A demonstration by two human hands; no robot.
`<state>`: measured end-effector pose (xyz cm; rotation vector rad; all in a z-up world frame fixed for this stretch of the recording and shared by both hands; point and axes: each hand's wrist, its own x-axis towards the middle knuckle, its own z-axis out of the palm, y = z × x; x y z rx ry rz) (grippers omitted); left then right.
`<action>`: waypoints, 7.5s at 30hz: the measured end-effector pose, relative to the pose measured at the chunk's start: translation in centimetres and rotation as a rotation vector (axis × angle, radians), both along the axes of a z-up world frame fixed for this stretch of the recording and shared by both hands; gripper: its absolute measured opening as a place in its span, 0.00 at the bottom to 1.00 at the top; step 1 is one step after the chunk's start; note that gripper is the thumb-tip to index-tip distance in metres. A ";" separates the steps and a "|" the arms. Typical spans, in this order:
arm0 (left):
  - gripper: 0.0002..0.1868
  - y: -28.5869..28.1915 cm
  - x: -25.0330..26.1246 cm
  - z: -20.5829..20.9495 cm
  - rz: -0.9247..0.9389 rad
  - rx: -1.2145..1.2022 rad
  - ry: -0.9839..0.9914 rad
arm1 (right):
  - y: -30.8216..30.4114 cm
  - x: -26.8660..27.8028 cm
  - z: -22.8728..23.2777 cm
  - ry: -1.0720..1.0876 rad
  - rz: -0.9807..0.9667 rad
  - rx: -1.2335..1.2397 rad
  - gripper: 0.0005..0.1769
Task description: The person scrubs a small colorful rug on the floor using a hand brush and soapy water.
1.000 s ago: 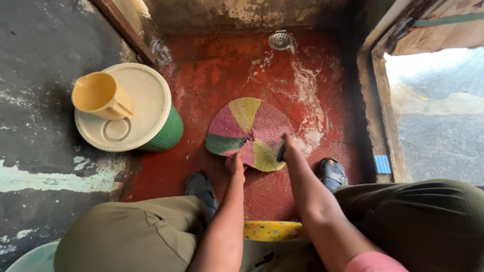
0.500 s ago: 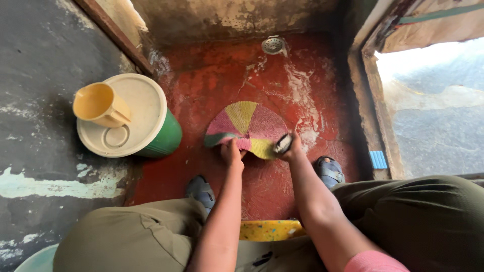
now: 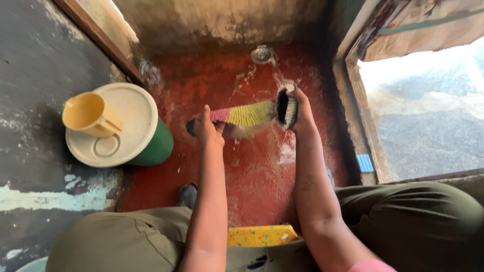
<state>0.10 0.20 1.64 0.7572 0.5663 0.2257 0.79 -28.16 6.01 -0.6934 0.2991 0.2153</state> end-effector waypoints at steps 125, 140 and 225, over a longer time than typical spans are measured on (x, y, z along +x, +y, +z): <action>0.66 -0.6 -9.2 -20.9 -1.012 1.846 0.675 | 9.1 -6.7 -28.9 0.274 -0.135 -1.733 0.34; 0.60 -1.0 -10.1 -22.1 -1.129 1.916 0.803 | 4.3 -8.3 -26.5 0.066 0.232 -2.126 0.32; 0.63 -1.3 -10.0 -20.3 -1.116 1.895 0.739 | 3.4 -8.7 -29.0 0.069 0.101 -2.180 0.38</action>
